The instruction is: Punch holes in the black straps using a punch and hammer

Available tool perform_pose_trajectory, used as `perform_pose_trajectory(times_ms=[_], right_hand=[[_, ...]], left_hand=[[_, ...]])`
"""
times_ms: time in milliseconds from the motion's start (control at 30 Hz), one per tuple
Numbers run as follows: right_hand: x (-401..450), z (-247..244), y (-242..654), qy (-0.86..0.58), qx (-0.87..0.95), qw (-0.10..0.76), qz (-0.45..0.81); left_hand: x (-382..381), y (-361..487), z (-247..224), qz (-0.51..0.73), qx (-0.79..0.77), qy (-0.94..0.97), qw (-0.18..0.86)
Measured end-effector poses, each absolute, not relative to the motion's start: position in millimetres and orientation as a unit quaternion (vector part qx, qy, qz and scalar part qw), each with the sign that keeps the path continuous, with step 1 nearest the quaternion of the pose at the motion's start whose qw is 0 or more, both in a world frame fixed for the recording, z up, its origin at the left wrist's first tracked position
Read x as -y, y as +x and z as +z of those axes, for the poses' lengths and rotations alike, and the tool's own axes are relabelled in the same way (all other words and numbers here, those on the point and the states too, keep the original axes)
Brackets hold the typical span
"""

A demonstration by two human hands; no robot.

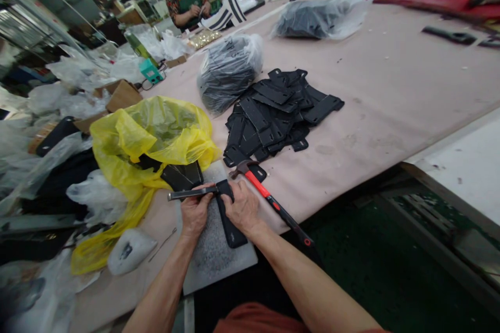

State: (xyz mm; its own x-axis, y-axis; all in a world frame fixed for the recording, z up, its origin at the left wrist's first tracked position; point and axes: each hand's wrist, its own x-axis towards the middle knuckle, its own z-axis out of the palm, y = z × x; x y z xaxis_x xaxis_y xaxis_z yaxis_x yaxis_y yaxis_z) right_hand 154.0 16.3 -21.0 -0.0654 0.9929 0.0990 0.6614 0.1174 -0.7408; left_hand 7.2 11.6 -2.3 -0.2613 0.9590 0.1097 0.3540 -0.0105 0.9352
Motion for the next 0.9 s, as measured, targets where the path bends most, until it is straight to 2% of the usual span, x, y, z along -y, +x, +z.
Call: perform_pose_trajectory(times_ms=[433,600,900], right_hand=[[-16.2,-19.8,155.3,-0.612,0.686,0.298,0.255],[-15.8,-19.5,154.9,-0.61,0.689,0.303,0.249],[-15.7,-24.1,155.0,-0.609,0.689,0.31,0.242]], left_hand=[[-17.6,13.4,-11.1,0.41,-0.657,0.61,0.169],[-18.7,15.6,-7.7,0.408,-0.66,0.602,0.189],[-15.5,10.4,-3.8,0.476,-0.644,0.532,0.275]])
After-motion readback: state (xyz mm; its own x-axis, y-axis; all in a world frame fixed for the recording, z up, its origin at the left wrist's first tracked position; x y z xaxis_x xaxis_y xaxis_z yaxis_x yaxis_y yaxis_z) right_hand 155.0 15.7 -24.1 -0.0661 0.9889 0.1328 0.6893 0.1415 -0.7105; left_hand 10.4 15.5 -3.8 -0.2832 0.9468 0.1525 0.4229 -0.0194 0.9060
